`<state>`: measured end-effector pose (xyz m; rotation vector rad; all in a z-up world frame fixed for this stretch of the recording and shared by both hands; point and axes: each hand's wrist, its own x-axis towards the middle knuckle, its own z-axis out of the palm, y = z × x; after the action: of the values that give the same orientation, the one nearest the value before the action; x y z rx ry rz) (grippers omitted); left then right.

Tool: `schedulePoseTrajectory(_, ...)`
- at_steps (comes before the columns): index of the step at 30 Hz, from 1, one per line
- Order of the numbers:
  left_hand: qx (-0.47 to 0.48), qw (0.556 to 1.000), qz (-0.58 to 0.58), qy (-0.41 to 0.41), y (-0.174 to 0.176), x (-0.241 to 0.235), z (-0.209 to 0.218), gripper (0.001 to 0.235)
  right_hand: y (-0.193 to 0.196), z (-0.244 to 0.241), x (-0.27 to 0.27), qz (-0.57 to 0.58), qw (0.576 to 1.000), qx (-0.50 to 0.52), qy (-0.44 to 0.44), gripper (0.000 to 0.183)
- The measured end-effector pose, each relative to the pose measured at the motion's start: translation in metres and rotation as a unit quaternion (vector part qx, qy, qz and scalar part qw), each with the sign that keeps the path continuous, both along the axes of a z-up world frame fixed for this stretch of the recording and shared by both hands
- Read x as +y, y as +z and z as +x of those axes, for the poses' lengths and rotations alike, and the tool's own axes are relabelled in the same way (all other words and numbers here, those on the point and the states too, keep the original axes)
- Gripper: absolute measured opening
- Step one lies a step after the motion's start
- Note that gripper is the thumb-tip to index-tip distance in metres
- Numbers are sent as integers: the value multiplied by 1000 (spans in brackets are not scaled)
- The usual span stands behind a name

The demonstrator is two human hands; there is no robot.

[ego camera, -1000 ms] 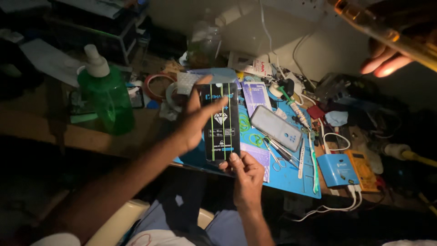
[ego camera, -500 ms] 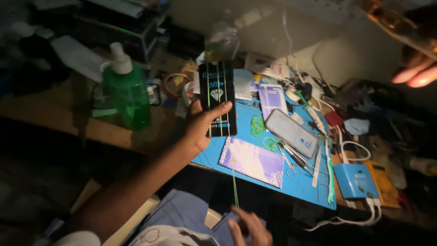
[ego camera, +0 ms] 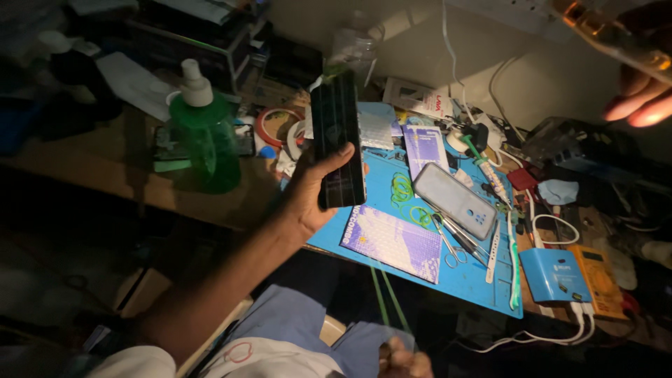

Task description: The person uses a screwdriver to remove screws from a disassembled mobile phone on a blue mat. They then secure the phone with multiple green rubber bands, wrapping them around the device repeatedly.

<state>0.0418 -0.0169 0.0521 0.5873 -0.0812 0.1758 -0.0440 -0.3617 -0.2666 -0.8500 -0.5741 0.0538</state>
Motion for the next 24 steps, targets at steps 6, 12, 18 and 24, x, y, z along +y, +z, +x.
schedulePoseTrajectory(6, -79, 971, -208, -86, -21, -20, -18, 26, 154, -3, 55, 341, 916, 129, 168, 84)
schedulePoseTrajectory(12, -156, 975, -136, -74, -30, -39, -22, 36, 279, -35, 121, 377, 859, 247, 242, 124)
schedulePoseTrajectory(18, -209, 929, 302, 38, -37, -22, -40, 42, 318, -5, 123, 217, 893, 246, 308, 119)
schedulePoseTrajectory(24, -263, 762, 581, 116, -38, -15, -40, 46, 371, 8, 90, 32, 962, 130, 237, 122)
